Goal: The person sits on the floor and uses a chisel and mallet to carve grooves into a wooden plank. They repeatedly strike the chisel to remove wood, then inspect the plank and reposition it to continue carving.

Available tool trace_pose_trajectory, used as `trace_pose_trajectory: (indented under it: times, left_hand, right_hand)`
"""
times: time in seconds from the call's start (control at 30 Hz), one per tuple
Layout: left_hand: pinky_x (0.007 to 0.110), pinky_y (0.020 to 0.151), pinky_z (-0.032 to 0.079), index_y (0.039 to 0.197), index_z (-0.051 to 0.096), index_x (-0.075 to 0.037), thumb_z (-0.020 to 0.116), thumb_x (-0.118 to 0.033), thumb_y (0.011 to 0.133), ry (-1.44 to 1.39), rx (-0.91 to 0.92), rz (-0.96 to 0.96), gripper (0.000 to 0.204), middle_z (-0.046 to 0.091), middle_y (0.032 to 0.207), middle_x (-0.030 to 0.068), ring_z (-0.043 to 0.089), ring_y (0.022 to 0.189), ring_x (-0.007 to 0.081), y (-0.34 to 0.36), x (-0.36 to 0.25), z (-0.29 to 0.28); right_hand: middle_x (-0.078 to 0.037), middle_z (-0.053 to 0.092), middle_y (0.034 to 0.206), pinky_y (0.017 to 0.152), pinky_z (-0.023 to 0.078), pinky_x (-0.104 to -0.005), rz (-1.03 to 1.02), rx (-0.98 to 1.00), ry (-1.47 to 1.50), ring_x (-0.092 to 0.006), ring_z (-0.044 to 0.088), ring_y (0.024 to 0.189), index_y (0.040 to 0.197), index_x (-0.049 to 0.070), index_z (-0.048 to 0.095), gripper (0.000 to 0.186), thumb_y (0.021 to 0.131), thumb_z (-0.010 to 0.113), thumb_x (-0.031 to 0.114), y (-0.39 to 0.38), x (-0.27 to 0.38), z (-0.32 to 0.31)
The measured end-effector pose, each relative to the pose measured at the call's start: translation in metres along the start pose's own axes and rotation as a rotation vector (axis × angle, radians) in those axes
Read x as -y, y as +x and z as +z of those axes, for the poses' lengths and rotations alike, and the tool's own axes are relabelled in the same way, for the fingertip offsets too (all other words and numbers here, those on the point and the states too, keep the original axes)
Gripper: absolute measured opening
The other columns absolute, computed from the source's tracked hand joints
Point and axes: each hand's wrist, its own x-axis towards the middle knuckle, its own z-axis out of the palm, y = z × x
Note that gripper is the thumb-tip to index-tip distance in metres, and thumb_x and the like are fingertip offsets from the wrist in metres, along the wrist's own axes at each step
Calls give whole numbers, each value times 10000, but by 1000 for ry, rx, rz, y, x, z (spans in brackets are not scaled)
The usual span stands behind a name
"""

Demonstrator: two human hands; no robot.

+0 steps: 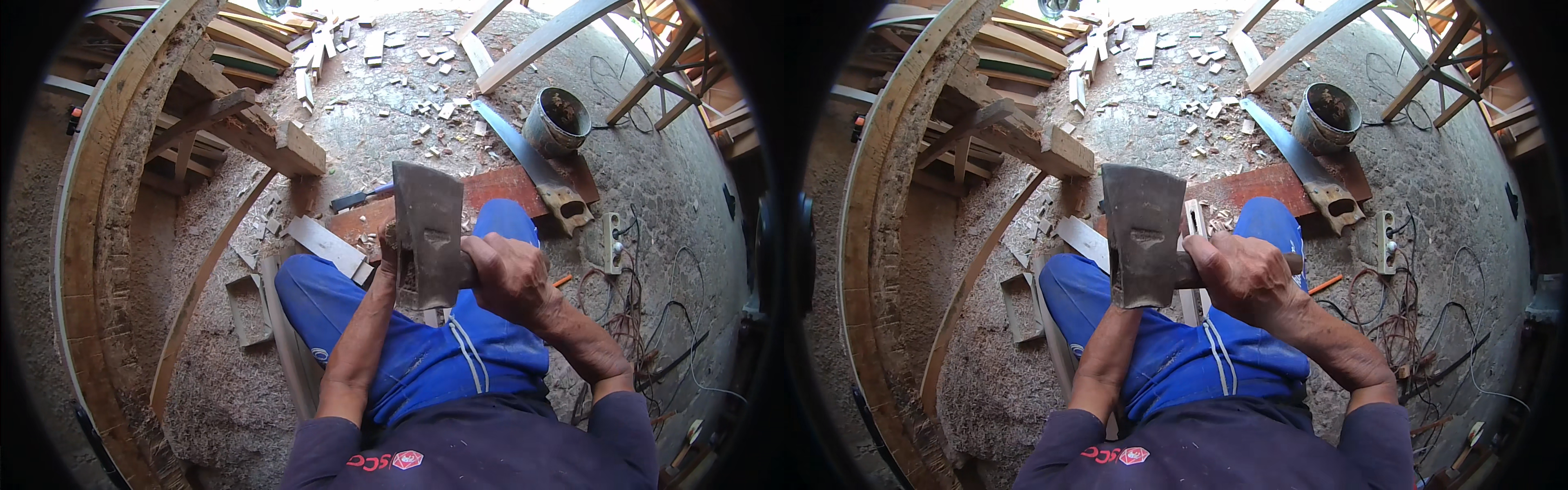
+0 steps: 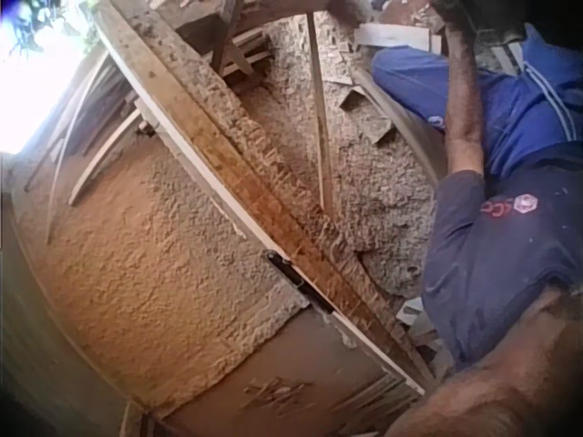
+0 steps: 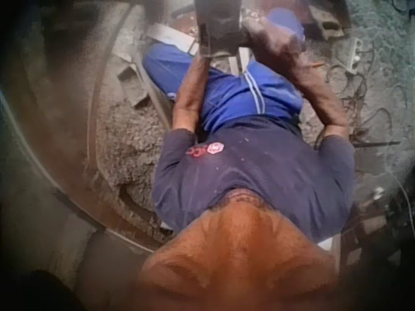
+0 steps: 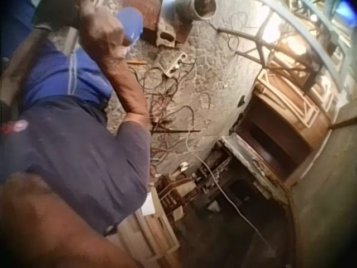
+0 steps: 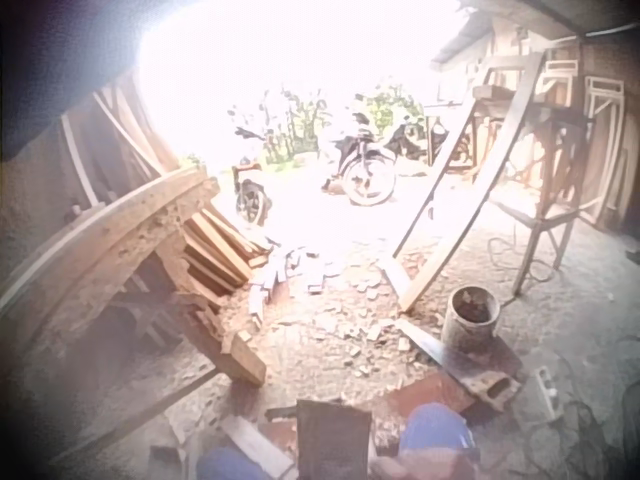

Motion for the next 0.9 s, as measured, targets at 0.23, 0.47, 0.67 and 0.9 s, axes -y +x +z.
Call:
trace_pose_trajectory:
  times: [0.23, 0.47, 0.67, 0.9]
  left_hand:
    - [336, 828, 534, 1199, 628, -54, 719, -252, 941, -202, 8, -394, 337, 664, 1110, 59, 636, 982, 146, -5, 37, 19]
    - [316, 815, 551, 1159, 668, -75, 786, -199, 870, -749, -208, -747, 336, 702, 1079, 35, 661, 973, 129, 137, 92, 1]
    - [323, 781, 520, 1060, 667, -10, 735, -63, 867, -300, -284, -421, 211, 701, 937, 61, 668, 861, 161, 133, 67, 24]
    - [293, 503, 452, 825, 707, -36, 732, -68, 799, -490, -230, -925, 48, 656, 684, 28, 592, 572, 103, 176, 98, 14]
  right_hand:
    - [-166, 620, 798, 556, 571, -474, 189, 375, -37, -368, 713, 691, 1058, 35, 477, 208, 897, 607, 50, 20, -30, 38]
    - [-242, 659, 832, 683, 540, -508, 139, 181, 55, -420, 692, 821, 1069, 28, 479, 201, 899, 586, 39, 123, -63, 25]
    - [-240, 700, 920, 764, 569, -515, 193, 558, 13, -392, 713, 922, 1093, -18, 524, 281, 831, 615, 31, 151, -114, 33]
    - [-247, 697, 947, 766, 570, -510, 203, 419, -28, -407, 705, 919, 1121, -5, 567, 286, 841, 587, 48, 196, -124, 25]
